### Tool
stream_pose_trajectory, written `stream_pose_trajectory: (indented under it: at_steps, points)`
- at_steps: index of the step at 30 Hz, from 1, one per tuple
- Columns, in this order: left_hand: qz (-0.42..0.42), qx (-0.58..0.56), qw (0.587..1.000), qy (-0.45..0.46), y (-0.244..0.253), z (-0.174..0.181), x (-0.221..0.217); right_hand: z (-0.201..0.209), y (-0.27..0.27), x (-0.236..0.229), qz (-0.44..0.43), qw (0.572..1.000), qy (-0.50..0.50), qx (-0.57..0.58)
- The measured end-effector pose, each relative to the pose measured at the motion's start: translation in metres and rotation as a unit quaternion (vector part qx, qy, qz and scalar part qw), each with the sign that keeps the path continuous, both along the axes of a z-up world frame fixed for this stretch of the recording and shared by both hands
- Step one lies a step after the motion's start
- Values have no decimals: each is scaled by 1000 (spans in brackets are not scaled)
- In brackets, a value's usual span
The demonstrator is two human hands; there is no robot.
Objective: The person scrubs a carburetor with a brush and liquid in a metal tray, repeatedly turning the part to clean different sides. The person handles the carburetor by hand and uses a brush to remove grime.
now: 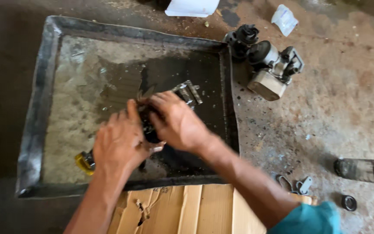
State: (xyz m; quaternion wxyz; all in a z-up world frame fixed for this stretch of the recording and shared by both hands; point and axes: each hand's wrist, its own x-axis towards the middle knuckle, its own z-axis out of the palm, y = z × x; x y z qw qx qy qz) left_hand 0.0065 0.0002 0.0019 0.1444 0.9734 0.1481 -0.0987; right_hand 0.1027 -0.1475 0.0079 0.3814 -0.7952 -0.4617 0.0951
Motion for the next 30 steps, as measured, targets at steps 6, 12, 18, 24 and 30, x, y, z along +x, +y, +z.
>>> stream_pose_trajectory:
  at_steps: [6, 12, 18, 24, 30]
  points:
    - [1, 4, 1000, 11, -2, -3, -3, 8, -3, 8, 42, 986, -151, -51]
    - [-19, 24, 999, 39, 2, -5, -1, -1, 2, -11, 10, 990, -137, -44]
    - [7, -3, 1000, 1, -3, -2, -6, -9, -13, -14, 14, 990, -140, -24]
    - [16, -20, 1000, 16, -1, -5, -3, -3, -15, -30, 20, 989, -145, 8]
    - [15, 1, 999, -45, -3, -10, -7, 9, -7, -45, -50, 992, -119, -8]
